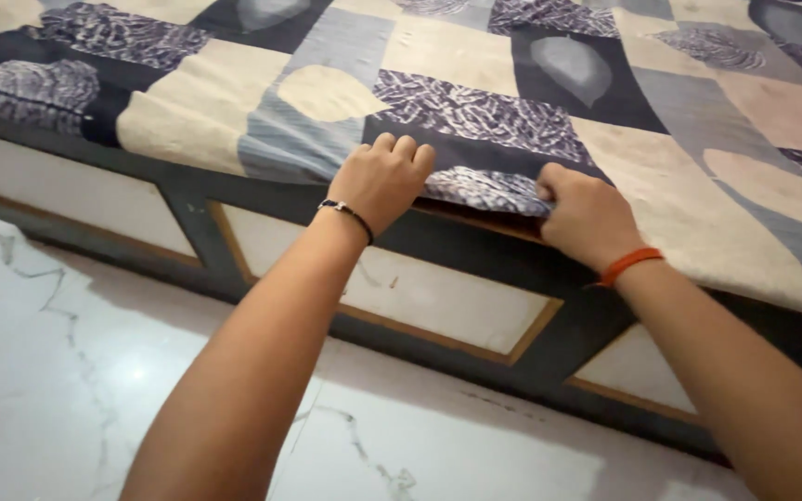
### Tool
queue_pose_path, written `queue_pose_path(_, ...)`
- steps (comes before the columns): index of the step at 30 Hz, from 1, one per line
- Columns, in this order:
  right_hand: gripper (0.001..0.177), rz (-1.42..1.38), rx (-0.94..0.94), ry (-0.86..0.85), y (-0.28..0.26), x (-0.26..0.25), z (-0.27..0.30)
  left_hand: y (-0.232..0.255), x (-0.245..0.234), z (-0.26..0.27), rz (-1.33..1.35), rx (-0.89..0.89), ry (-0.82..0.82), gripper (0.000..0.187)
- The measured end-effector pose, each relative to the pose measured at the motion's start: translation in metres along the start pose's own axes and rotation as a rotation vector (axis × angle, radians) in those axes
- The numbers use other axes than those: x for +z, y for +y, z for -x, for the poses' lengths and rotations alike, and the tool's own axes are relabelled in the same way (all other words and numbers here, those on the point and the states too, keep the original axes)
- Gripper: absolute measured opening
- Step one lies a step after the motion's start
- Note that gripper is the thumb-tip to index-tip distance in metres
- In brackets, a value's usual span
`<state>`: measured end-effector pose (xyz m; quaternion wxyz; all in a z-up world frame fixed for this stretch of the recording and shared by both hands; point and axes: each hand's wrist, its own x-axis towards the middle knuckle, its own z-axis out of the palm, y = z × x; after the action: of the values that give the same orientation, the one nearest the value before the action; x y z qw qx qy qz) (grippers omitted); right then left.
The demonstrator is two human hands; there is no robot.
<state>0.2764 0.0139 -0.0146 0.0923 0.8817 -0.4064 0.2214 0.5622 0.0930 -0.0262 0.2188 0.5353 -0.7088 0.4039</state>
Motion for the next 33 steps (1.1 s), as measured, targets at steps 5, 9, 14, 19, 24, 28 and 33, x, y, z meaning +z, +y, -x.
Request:
queue_pose_path(5,0.041,-0.697,0.058,-0.443,0.03,-0.016,-0.013,-0.009,-0.037,0.032,0.358,-0.058,0.055,0.043)
queue_pose_path(9,0.045,-0.51,0.158,-0.378,0.01,-0.042,-0.003,-0.015,-0.058,0.04,0.465,-0.145,-0.085,0.041)
queue_pose_path(14,0.032,-0.562,-0.118,0.033,-0.059,-0.021,-0.032,-0.027,-0.045,0.007,0.375,-0.352,-0.083,0.027)
queue_pose_path(19,0.033,-0.403,-0.291,0.048,-0.093,0.014,-0.096,-0.084,-0.017,-0.021,0.305,-0.508,-0.58,0.025)
queue_pose_path(24,0.105,-0.1,-0.05,-0.487,-0.117,0.039,-0.177,-0.193,-0.003,-0.007,0.113,-0.655,-1.132,0.04)
queue_pose_path(28,0.126,-0.082,0.163,-0.795,-0.133,0.045,-0.182,-0.229,0.017,0.004,0.312,-0.393,-1.15,0.084)
queue_pose_path(33,0.126,-0.04,0.267,-0.824,-0.15,0.027,-0.187,-0.228,0.018,-0.034,0.171,-0.276,-1.326,0.104)
